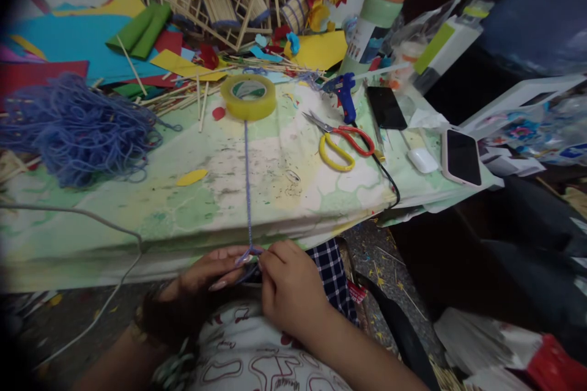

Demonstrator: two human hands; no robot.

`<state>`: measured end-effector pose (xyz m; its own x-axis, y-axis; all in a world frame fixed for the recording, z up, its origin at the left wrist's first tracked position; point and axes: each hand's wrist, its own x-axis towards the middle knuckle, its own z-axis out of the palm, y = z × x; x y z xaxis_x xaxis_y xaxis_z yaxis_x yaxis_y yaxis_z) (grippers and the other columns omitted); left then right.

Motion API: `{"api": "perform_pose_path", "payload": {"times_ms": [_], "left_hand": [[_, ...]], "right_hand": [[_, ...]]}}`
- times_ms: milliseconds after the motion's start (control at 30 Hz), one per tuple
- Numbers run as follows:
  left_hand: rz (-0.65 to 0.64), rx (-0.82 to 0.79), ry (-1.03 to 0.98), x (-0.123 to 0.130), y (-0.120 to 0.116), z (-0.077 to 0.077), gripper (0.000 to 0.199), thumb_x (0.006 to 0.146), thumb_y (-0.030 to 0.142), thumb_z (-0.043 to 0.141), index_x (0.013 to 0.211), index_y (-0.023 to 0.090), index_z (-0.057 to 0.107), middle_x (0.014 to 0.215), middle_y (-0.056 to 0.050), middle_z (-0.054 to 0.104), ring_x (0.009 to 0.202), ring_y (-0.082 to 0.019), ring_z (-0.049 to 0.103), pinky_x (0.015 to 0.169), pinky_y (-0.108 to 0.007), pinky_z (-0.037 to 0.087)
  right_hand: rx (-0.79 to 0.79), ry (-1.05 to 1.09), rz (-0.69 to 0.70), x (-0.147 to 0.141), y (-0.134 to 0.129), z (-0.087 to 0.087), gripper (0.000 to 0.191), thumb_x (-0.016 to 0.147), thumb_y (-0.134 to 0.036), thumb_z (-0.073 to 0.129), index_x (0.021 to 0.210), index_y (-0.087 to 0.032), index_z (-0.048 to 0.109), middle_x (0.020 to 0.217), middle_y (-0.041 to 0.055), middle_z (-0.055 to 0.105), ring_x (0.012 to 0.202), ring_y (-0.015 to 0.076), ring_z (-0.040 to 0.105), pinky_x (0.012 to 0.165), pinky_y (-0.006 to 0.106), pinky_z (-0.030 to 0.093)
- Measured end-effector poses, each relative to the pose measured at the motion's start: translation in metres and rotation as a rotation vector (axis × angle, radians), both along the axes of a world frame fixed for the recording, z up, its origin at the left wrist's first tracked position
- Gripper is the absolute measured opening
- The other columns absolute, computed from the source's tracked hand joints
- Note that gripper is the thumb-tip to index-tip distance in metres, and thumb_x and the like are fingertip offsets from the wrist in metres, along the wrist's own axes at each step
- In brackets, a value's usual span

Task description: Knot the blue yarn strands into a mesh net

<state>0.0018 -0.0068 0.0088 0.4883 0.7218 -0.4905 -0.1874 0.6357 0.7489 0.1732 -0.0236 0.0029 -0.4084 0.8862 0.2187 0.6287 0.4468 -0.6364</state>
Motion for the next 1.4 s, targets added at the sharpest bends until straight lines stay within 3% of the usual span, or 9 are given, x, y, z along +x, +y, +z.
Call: {"api": "perform_pose_path", "payload": {"times_ms": [167, 300, 433, 600, 800, 967, 1200, 1300, 1400], "left_hand": [[-0.016, -0.123, -0.022, 0.006, 0.001, -0.005, 0.031, 0.066, 0.04, 0.072, 0.068, 0.012, 0.06, 0.049, 0.004, 0.035, 0.048, -0.006, 0.023, 0.049, -0.024, 0.015], [0.063, -0.129, 0.034, 0.012, -0.001, -0.002, 0.034, 0.064, 0.041, 0.074, 0.062, 0.01, 0.06, 0.052, 0.004, 0.039, 0.05, -0.006, 0.025, 0.049, -0.022, 0.017], [0.114, -0.119, 0.055, 0.016, -0.005, 0.0, 0.034, 0.065, 0.043, 0.073, 0.071, 0.01, 0.067, 0.053, 0.003, 0.042, 0.05, -0.006, 0.028, 0.048, -0.021, 0.022], [0.14, -0.107, 0.085, 0.012, -0.007, -0.01, 0.039, 0.064, 0.046, 0.073, 0.077, 0.009, 0.069, 0.049, 0.004, 0.039, 0.047, -0.005, 0.026, 0.045, -0.021, 0.019], [0.089, -0.068, 0.144, 0.007, -0.004, -0.014, 0.045, 0.062, 0.052, 0.072, 0.075, 0.009, 0.068, 0.044, 0.005, 0.034, 0.044, -0.005, 0.024, 0.044, -0.022, 0.016], [0.016, -0.048, 0.16, 0.004, 0.0, -0.014, 0.046, 0.061, 0.054, 0.071, 0.071, 0.01, 0.067, 0.043, 0.005, 0.036, 0.043, -0.005, 0.025, 0.044, -0.022, 0.018], [0.099, -0.116, 0.177, 0.006, -0.003, -0.019, 0.046, 0.057, 0.052, 0.074, 0.072, 0.009, 0.067, 0.042, 0.005, 0.038, 0.041, -0.005, 0.027, 0.043, -0.021, 0.019], [0.121, -0.145, 0.219, 0.005, -0.002, -0.017, 0.046, 0.056, 0.048, 0.077, 0.077, 0.008, 0.067, 0.044, 0.003, 0.046, 0.041, -0.006, 0.034, 0.042, -0.02, 0.022], [0.163, -0.142, 0.24, 0.004, -0.002, -0.016, 0.045, 0.056, 0.045, 0.078, 0.079, 0.009, 0.066, 0.053, -0.002, 0.057, 0.045, -0.008, 0.044, 0.044, -0.02, 0.029]], "right_hand": [[0.037, -0.047, -0.01, -0.002, 0.0, -0.001, 0.018, 0.08, -0.007, 0.045, 0.08, -0.013, 0.063, 0.075, 0.0085, 0.057, 0.074, 0.0183, 0.047, 0.065, 0.031, 0.041], [0.062, -0.074, -0.015, -0.003, 0.0, -0.004, 0.018, 0.08, -0.007, 0.046, 0.078, -0.013, 0.063, 0.074, 0.0087, 0.057, 0.073, 0.0185, 0.047, 0.064, 0.031, 0.041], [0.045, -0.044, -0.016, -0.002, 0.0, -0.004, 0.019, 0.083, -0.009, 0.046, 0.081, -0.014, 0.063, 0.075, 0.0083, 0.059, 0.073, 0.0177, 0.049, 0.065, 0.031, 0.042], [-0.072, 0.15, -0.021, 0.001, -0.003, -0.003, 0.014, 0.082, -0.015, 0.053, 0.093, -0.016, 0.06, 0.084, 0.007, 0.06, 0.08, 0.0174, 0.053, 0.071, 0.032, 0.045], [-0.329, 0.322, -0.18, -0.001, 0.001, -0.015, 0.034, 0.083, -0.029, 0.058, 0.114, -0.017, 0.05, 0.073, 0.0014, 0.057, 0.064, 0.0133, 0.053, 0.059, 0.026, 0.044], [-0.226, 0.356, -0.124, -0.005, 0.01, -0.023, 0.013, 0.085, -0.026, 0.057, 0.089, -0.021, 0.068, 0.073, 0.0029, 0.062, 0.069, 0.0141, 0.056, 0.062, 0.026, 0.043], [-0.102, 0.248, -0.13, -0.003, 0.011, -0.026, 0.017, 0.087, -0.019, 0.049, 0.078, -0.016, 0.063, 0.07, 0.0044, 0.058, 0.07, 0.0156, 0.052, 0.063, 0.027, 0.039], [-0.173, 0.316, -0.166, -0.004, 0.012, -0.026, 0.017, 0.087, -0.021, 0.048, 0.075, -0.017, 0.06, 0.072, 0.0038, 0.057, 0.072, 0.0152, 0.051, 0.065, 0.027, 0.038], [-0.424, 0.532, -0.279, -0.007, 0.012, -0.026, 0.02, 0.086, -0.032, 0.052, 0.073, -0.017, 0.058, 0.069, 0.0015, 0.055, 0.066, 0.013, 0.048, 0.061, 0.026, 0.037]]}}
